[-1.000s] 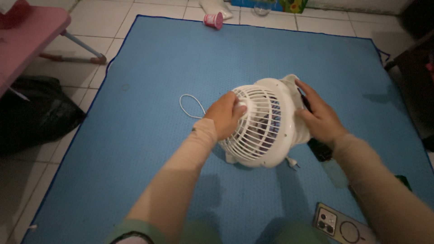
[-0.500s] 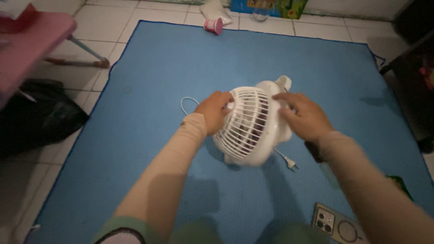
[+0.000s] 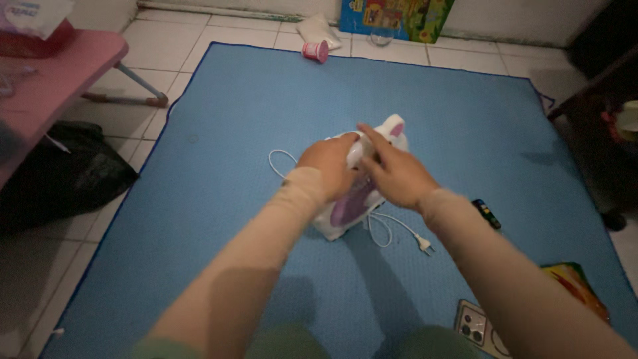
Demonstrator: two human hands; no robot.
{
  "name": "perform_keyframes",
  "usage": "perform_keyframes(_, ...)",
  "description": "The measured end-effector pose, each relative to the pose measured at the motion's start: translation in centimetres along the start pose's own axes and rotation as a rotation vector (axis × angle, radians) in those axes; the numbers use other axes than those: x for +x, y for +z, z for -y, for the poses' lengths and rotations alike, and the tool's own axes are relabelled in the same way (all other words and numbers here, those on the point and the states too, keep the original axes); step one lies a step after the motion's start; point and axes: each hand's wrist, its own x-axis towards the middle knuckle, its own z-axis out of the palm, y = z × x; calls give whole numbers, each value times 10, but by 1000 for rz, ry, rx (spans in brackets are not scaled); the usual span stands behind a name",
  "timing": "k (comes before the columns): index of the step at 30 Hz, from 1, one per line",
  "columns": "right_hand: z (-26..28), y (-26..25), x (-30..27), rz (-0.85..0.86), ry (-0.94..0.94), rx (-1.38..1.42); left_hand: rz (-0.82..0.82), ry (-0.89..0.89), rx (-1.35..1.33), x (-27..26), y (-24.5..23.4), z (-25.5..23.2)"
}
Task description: The person reassembles a small white bear-shaped electric fan. They place the fan blades onto the motor hub, secure the center cap, attach the purple front grille, and then snap the rear grille into place.
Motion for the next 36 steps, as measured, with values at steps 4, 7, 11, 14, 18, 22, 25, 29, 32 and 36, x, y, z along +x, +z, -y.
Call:
perform_keyframes(4,-14,2,-17,-83,134,117,69,32,202,20,1,-5)
perform_keyframes(7,-46,-1,-28,-245,245,285,149,64,223,35,-11,8)
perform_keyframes(11,-131,7,-30,-400,579,215,173,149,301,41,-20,20)
perform_keyframes(14,-215,38,-31,-385,594,74,193,135,327,41,-22,18)
perform_keyframes(18,-299,99,-31,-232,428,-200,199,90,331,36,-23,9)
perform_keyframes(22,-312,130,-35,-135,606,-43,180,73,291,32,-24,3)
perform_keyframes(25,-278,119,-38,-85,618,-56,152,25,232,27,-20,3)
perform_keyframes(29,-205,62,-23,-363,438,21,106,22,217,29,-8,8)
perform_keyframes(32,-137,17,-22,-555,325,206,14,84,262,27,3,21)
perform_keyframes(36,-56,-1,-11,-644,-281,-379,-233,219,503,19,31,30)
